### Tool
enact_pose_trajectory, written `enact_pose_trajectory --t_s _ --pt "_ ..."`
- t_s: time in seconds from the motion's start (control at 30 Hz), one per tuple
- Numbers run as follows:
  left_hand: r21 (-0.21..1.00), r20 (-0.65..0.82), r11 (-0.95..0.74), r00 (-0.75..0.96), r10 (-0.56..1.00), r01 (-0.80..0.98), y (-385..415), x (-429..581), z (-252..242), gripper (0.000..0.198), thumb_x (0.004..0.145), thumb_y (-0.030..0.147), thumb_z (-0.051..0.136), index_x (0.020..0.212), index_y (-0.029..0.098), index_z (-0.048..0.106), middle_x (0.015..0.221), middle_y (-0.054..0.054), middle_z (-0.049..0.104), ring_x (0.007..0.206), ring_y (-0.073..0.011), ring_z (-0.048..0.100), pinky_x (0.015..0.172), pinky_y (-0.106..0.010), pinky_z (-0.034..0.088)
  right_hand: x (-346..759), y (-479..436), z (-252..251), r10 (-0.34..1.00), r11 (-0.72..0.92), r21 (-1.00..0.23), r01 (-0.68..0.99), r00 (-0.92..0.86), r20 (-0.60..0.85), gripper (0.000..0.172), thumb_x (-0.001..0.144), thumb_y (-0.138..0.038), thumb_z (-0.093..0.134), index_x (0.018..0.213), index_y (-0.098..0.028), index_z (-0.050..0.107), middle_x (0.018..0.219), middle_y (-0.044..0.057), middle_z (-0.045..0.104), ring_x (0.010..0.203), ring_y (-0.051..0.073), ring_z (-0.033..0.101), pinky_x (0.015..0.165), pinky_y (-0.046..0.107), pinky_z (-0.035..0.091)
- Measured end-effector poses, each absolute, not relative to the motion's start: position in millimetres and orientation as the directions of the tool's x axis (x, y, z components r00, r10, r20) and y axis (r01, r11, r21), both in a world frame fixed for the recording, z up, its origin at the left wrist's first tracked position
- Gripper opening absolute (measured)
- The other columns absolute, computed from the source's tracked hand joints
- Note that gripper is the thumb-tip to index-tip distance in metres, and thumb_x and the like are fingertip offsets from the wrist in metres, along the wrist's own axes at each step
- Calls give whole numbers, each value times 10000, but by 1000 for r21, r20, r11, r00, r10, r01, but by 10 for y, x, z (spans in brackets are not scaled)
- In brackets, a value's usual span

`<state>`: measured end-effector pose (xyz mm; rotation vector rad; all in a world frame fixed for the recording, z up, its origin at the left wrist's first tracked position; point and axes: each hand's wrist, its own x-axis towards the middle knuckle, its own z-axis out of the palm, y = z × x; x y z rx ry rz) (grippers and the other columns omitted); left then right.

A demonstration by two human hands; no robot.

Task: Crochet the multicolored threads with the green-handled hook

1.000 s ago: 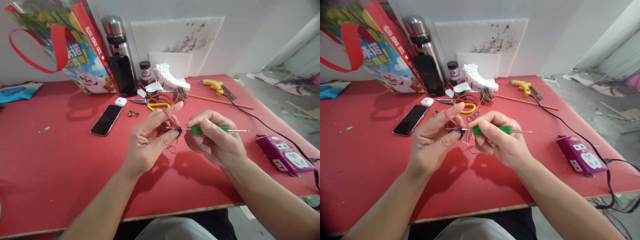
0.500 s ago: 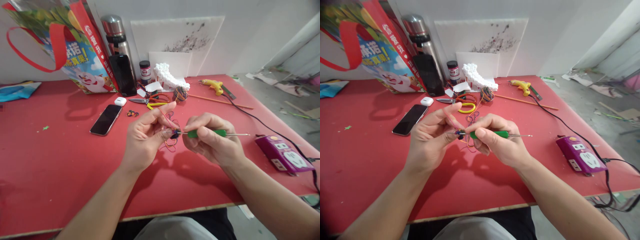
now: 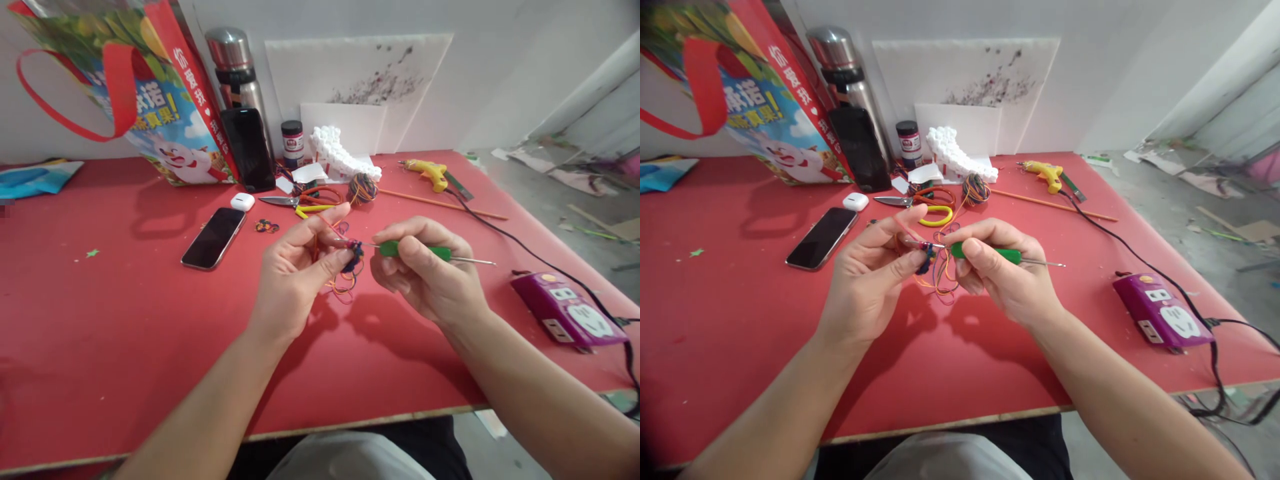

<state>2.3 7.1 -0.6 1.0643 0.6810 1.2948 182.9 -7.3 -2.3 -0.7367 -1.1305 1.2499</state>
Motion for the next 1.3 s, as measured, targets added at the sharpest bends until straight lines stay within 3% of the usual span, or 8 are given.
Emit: enact_pose_trajectory --t_s 0.17,0.4,0.57,0.67,0.9,1.13,1.3 --pt "908 131 -28 219 967 -418 84 25 -24 326 782 189 930 1086 298 884 856 -3 699 813 -148 656 800 -296 619 1830 -98 -55 970 182 -914 -363 -85 227 262 878 -479 909 921 -236 820 627 -26 650 440 89 464 424 255 408" --pt "896 154 -16 277 949 -444 65 19 17 442 735 212 981 1153 288 856 787 19 694 725 -134 640 717 -273 590 1919 -156 -56 849 420 -866 -270 -219 480 124 974 -287 822 1062 -230 887 700 30 696 551 148 625 457 286 478" --pt "899 136 -27 219 966 -437 72 43 -15 423 736 219 987 1133 279 850 813 20 692 768 -137 641 775 -289 604 1841 -166 -104 921 370 -883 -287 -8 389 111 1007 -345 799 1035 -268 873 716 10 716 548 133 613 494 283 497" --pt "888 125 -16 208 970 -460 73 50 -25 426 736 188 986 1129 279 850 809 33 691 773 -117 648 786 -256 601 1763 -173 -126 942 323 -887 -331 24 334 136 1009 -377 798 1024 -256 858 689 -9 705 515 113 585 507 273 499" --pt "866 131 -19 190 973 -499 55 62 17 418 700 169 1009 1081 271 871 818 29 697 788 -101 657 780 -195 594 1725 -149 -82 959 265 -884 -386 9 284 201 934 -443 876 973 -246 867 654 -19 685 456 90 524 455 260 459" --pt "886 127 -42 155 980 -462 65 46 10 339 791 142 926 1103 268 880 835 14 708 801 -108 664 771 -190 580 1755 -136 -77 955 259 -871 -417 -25 296 156 937 -399 881 1002 -256 888 662 -11 684 483 93 537 453 250 444" --pt "876 151 -48 178 972 -480 53 36 43 415 734 153 972 1120 278 883 801 19 685 775 -116 646 755 -208 577 1849 -140 -154 905 299 -880 -370 -183 384 138 998 -330 817 1096 -261 886 760 16 729 550 120 615 495 279 491"
